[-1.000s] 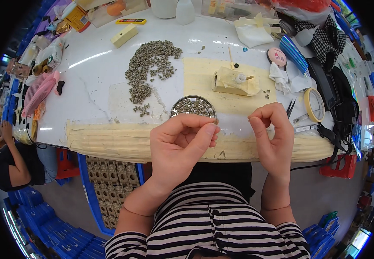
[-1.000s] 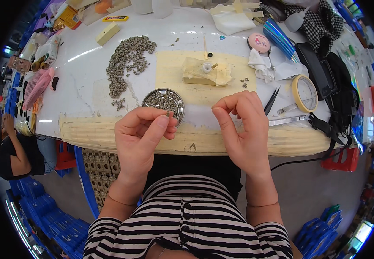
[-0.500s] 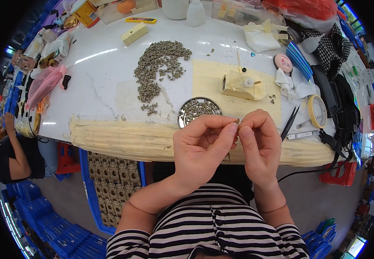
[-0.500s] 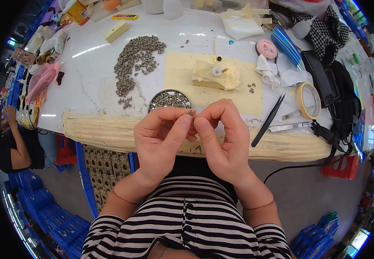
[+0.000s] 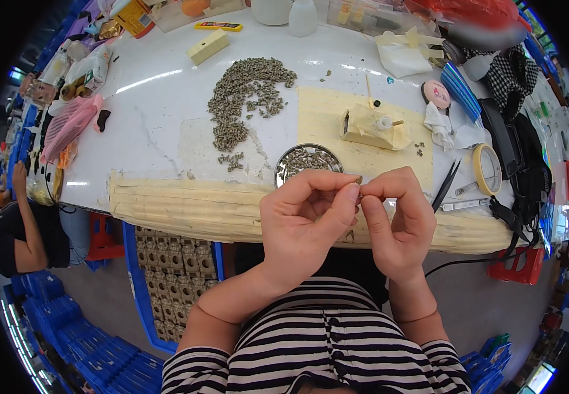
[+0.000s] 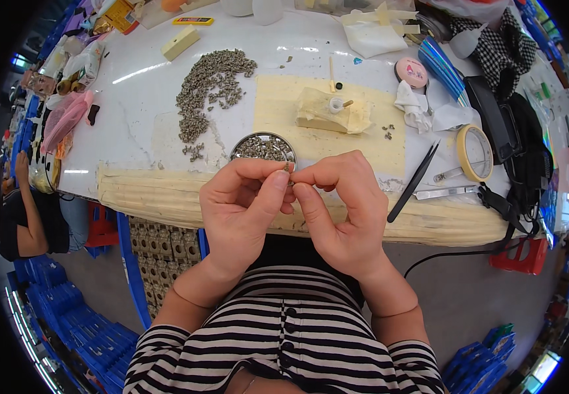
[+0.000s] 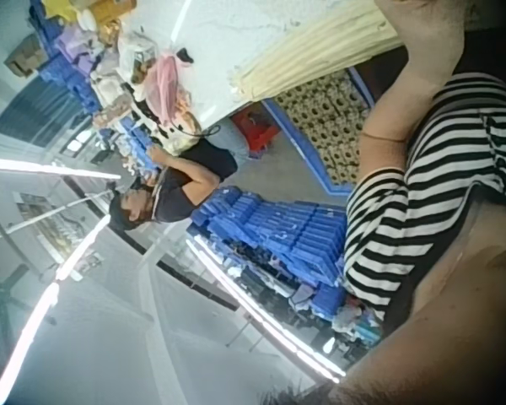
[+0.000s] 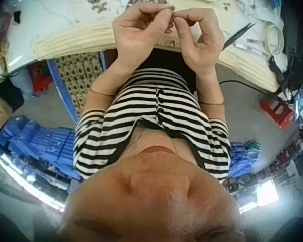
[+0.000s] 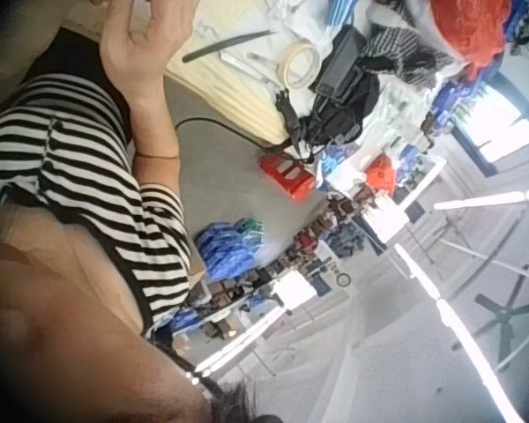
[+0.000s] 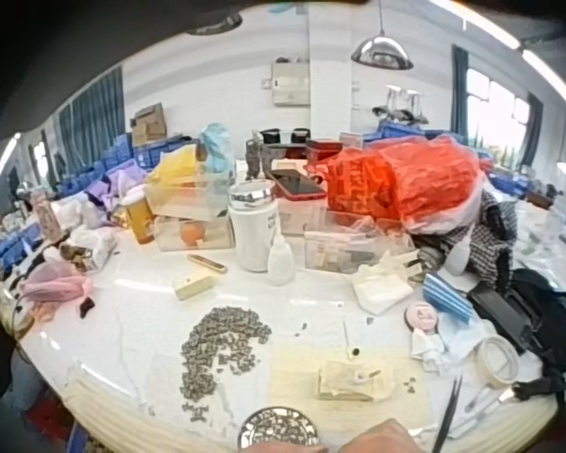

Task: The person picks up small components from a metal dish and a white surface, attaching them to a small yellow electronic assembly piece. The person handles the components one at a time, fitting them into the assembly and setting the piece back down on the work surface.

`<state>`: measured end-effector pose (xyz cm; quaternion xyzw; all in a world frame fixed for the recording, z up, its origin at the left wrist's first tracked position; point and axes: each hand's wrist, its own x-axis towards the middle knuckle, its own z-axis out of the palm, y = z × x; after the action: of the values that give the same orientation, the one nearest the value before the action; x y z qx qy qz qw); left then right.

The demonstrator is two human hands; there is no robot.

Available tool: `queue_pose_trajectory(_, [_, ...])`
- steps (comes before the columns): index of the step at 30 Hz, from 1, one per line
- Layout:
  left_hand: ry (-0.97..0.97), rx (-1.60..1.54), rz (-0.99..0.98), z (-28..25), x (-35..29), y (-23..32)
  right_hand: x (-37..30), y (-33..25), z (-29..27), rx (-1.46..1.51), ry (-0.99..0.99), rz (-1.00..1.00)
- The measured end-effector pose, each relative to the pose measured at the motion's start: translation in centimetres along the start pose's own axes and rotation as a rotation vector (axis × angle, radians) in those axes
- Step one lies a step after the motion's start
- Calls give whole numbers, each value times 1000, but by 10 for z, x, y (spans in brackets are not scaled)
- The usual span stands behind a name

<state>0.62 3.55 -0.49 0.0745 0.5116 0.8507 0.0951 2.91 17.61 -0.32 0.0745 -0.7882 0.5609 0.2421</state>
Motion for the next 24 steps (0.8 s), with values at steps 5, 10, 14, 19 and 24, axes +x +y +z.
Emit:
queue_pose_trajectory(5, [5, -81, -51, -1, 1, 0, 1, 1, -1, -3, 2, -12])
queue_pose_trajectory(10, [23, -90, -48, -2, 3, 2, 3, 0, -5, -17, 28, -14])
queue_pose_trajectory(14, [38, 175, 175, -4, 4, 0, 17, 4, -19, -228, 155, -57])
queue_pose_trajectory(19, [57, 429, 414, -9, 11, -7, 49, 11, -36, -584, 184, -193])
queue_pose_trajectory(24, [74, 440, 405, -10, 14, -10, 57, 21, -34, -617, 105, -204])
